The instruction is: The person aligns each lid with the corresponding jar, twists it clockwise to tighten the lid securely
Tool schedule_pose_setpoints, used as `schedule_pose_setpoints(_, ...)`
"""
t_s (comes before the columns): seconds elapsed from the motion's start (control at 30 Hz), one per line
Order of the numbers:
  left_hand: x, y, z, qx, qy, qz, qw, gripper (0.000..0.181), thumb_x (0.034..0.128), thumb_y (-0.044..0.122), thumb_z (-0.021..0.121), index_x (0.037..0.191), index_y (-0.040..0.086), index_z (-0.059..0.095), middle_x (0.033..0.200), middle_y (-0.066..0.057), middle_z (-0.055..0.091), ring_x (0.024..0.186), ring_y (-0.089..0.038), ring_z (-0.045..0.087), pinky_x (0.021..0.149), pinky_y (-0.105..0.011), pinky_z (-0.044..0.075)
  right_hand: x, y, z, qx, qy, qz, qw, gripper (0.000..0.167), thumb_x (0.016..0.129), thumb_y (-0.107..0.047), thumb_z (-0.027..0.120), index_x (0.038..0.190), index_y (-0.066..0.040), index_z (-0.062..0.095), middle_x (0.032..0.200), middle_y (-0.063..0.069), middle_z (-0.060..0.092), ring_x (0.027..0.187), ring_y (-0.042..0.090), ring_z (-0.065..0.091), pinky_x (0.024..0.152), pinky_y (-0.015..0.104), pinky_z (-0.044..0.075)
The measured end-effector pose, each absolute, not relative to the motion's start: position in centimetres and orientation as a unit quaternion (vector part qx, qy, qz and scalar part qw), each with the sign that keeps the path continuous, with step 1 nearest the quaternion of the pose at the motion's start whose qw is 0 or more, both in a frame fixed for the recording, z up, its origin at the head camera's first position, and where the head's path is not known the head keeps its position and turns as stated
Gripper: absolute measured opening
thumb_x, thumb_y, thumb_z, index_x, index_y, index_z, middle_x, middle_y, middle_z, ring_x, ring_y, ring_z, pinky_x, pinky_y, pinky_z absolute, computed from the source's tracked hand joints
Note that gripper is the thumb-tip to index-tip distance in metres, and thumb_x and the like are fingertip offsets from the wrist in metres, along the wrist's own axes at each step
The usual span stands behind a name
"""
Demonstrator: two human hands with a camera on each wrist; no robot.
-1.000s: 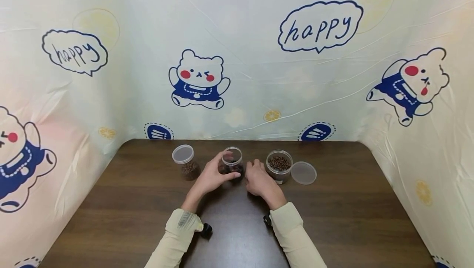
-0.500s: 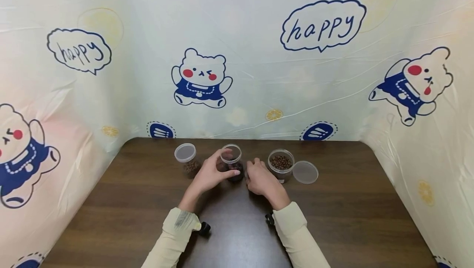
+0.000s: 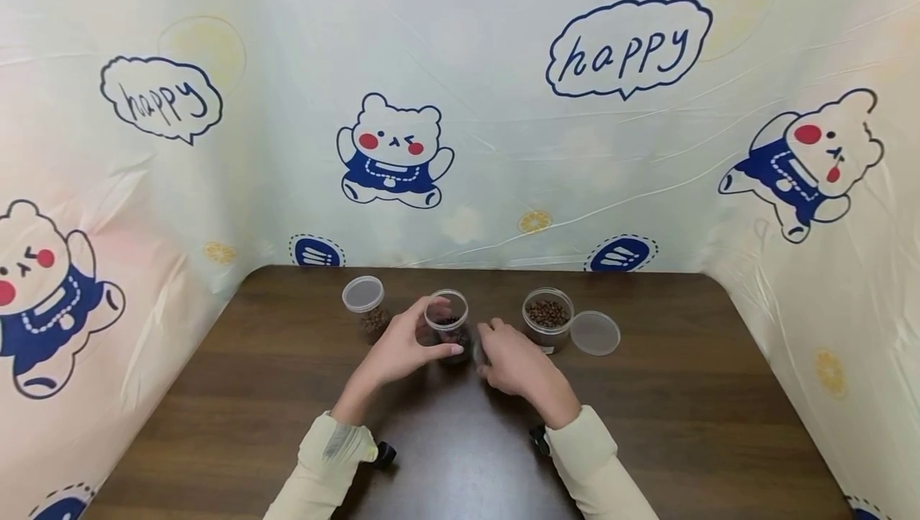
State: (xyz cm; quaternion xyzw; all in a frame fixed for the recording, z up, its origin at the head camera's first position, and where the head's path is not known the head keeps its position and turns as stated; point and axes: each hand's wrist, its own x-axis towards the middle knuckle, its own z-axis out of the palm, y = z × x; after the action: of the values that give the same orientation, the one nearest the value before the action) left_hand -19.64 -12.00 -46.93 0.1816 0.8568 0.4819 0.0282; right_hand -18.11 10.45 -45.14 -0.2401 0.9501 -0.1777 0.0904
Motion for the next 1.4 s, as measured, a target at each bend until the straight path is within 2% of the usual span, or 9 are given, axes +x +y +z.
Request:
schedule_pose_setpoints(0.1, -18.9, -12.2, -46.8, 0.188, 0.854, 0.483, 0.037, 0.071, 0.0846, 0.032, 0.091, 0.144, 0.017, 0.055, 0.143, -0.013, 0.065, 0.129, -0.026, 0.066, 0.109, -0.049, 0.053, -17.3, 10.7, -45.2, -0.247, 0.950, -0.168, 0.091, 0.065, 0.091, -0.024, 0.084, 0.145, 0.000, 0.056, 0.131, 0.019, 0.064, 0.108, 0.032, 0.068, 0.094, 0.052, 0.057)
schedule_pose_setpoints(0.33, -17.6, -12.7, -46.7, 0.198, 0.859, 0.468, 0.059, 0.070, 0.0846, 0.037, 0.090, 0.143, 0.020, 0.055, 0.141, -0.009, 0.066, 0.127, -0.024, 0.067, 0.107, -0.047, 0.055, -15.6, 11.4, -45.7, -0.265, 0.948, -0.152, 0.092, 0.068, 0.090, -0.029, 0.085, 0.144, 0.001, 0.056, 0.136, 0.019, 0.065, 0.124, 0.034, 0.065, 0.103, 0.052, 0.054)
schedule_pose_setpoints(0.5, -16.9, -13.0, -46.7, 0.216, 0.860, 0.457, 0.075, 0.072, 0.0835, 0.037, 0.091, 0.143, 0.018, 0.056, 0.135, -0.002, 0.070, 0.124, -0.019, 0.068, 0.105, -0.046, 0.055, -14.8, 12.0, -46.2, -0.279, 0.945, -0.152, 0.085, 0.066, 0.089, -0.027, 0.085, 0.141, 0.002, 0.057, 0.133, 0.019, 0.066, 0.123, 0.035, 0.065, 0.104, 0.051, 0.054)
schedule_pose_setpoints(0.67, -16.5, -13.4, -46.9, 0.258, 0.845, 0.457, 0.102, 0.072, 0.0823, 0.033, 0.092, 0.142, 0.018, 0.055, 0.133, 0.001, 0.070, 0.123, -0.014, 0.067, 0.104, -0.038, 0.055, -14.4, 12.6, -46.7, -0.289, 0.944, -0.141, 0.076, 0.066, 0.088, -0.027, 0.086, 0.140, 0.003, 0.058, 0.133, 0.019, 0.066, 0.125, 0.036, 0.064, 0.105, 0.052, 0.053)
schedule_pose_setpoints(0.87, -16.3, -13.7, -47.3, 0.290, 0.813, 0.483, 0.145, 0.072, 0.0821, 0.027, 0.093, 0.142, 0.017, 0.055, 0.133, -0.004, 0.070, 0.123, -0.019, 0.069, 0.100, -0.027, 0.057, -14.3, 13.1, -47.3, -0.297, 0.943, -0.141, 0.058, 0.065, 0.086, -0.027, 0.087, 0.137, 0.003, 0.060, 0.130, 0.017, 0.068, 0.124, 0.036, 0.063, 0.105, 0.051, 0.053)
schedule_pose_setpoints(1.13, -16.0, -13.8, -48.1, 0.288, 0.806, 0.487, 0.176, 0.071, 0.0822, 0.025, 0.093, 0.142, 0.024, 0.054, 0.133, -0.002, 0.070, 0.126, -0.019, 0.068, 0.104, -0.030, 0.056, -14.1, 13.3, -47.9, -0.311, 0.939, -0.136, 0.045, 0.061, 0.084, -0.026, 0.088, 0.132, 0.002, 0.063, 0.127, 0.015, 0.070, 0.123, 0.034, 0.065, 0.109, 0.050, 0.051)
schedule_pose_setpoints(1.4, -15.9, -13.9, -48.0, 0.277, 0.801, 0.495, 0.189, 0.070, 0.0818, 0.020, 0.093, 0.140, 0.027, 0.054, 0.134, -0.003, 0.070, 0.126, -0.021, 0.067, 0.100, -0.022, 0.055, -13.8, 12.7, -48.1, -0.314, 0.939, -0.134, 0.046, 0.060, 0.084, -0.026, 0.088, 0.133, 0.000, 0.064, 0.128, 0.014, 0.070, 0.126, 0.033, 0.063, 0.107, 0.048, 0.052)
